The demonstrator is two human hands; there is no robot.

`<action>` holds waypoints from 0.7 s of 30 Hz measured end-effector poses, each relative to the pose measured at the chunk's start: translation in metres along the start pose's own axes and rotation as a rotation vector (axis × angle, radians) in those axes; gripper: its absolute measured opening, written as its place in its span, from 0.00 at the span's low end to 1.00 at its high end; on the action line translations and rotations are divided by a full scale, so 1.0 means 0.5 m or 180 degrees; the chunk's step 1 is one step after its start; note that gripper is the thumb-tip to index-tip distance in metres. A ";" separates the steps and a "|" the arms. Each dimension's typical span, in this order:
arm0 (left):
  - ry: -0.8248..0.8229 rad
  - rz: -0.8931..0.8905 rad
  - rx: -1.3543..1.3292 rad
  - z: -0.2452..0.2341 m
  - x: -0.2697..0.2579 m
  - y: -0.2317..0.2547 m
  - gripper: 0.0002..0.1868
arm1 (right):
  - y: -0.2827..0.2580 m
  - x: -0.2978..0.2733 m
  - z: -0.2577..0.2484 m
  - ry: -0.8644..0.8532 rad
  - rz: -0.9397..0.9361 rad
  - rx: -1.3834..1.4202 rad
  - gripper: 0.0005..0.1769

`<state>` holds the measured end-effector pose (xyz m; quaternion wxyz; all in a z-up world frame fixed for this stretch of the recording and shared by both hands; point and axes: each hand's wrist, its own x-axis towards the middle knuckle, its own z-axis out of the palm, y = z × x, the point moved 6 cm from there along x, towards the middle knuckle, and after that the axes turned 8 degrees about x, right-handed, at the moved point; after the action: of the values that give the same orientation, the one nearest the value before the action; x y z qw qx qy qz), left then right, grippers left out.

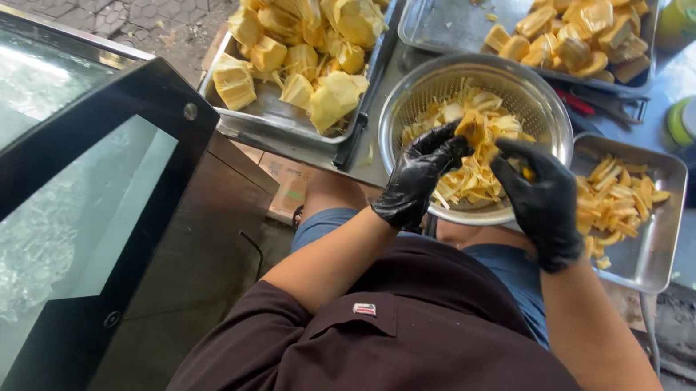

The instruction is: The person sits at a street food stall and trims fresh jackfruit pods with a small knife, cutting away the fibrous outer layers over a metal colander. They place the trimmed edible fruit onto trays and discard the trimmed waste into the colander, repeating the process for many pods.

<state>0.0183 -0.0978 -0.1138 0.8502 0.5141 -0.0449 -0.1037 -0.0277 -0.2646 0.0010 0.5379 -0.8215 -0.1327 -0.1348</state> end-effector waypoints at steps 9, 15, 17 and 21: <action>-0.0010 0.0271 0.0467 0.017 -0.045 0.031 0.20 | 0.021 0.021 0.039 0.0006 0.0672 0.0351 0.11; -0.0105 0.0658 0.1155 0.000 -0.037 0.058 0.17 | 0.034 0.023 0.038 -0.0039 0.0147 0.0438 0.08; 0.0129 0.0784 0.1949 0.016 -0.051 0.104 0.17 | 0.045 0.017 0.043 -0.0057 0.0161 0.0474 0.08; 0.0200 0.1631 0.3107 0.043 -0.063 0.158 0.14 | 0.105 0.011 0.067 -0.0110 0.0390 0.0998 0.07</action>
<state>-0.0059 -0.0741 -0.0329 0.5122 0.8241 -0.1861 0.1547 -0.0011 -0.2534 -0.0543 0.6643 -0.7363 -0.1110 -0.0652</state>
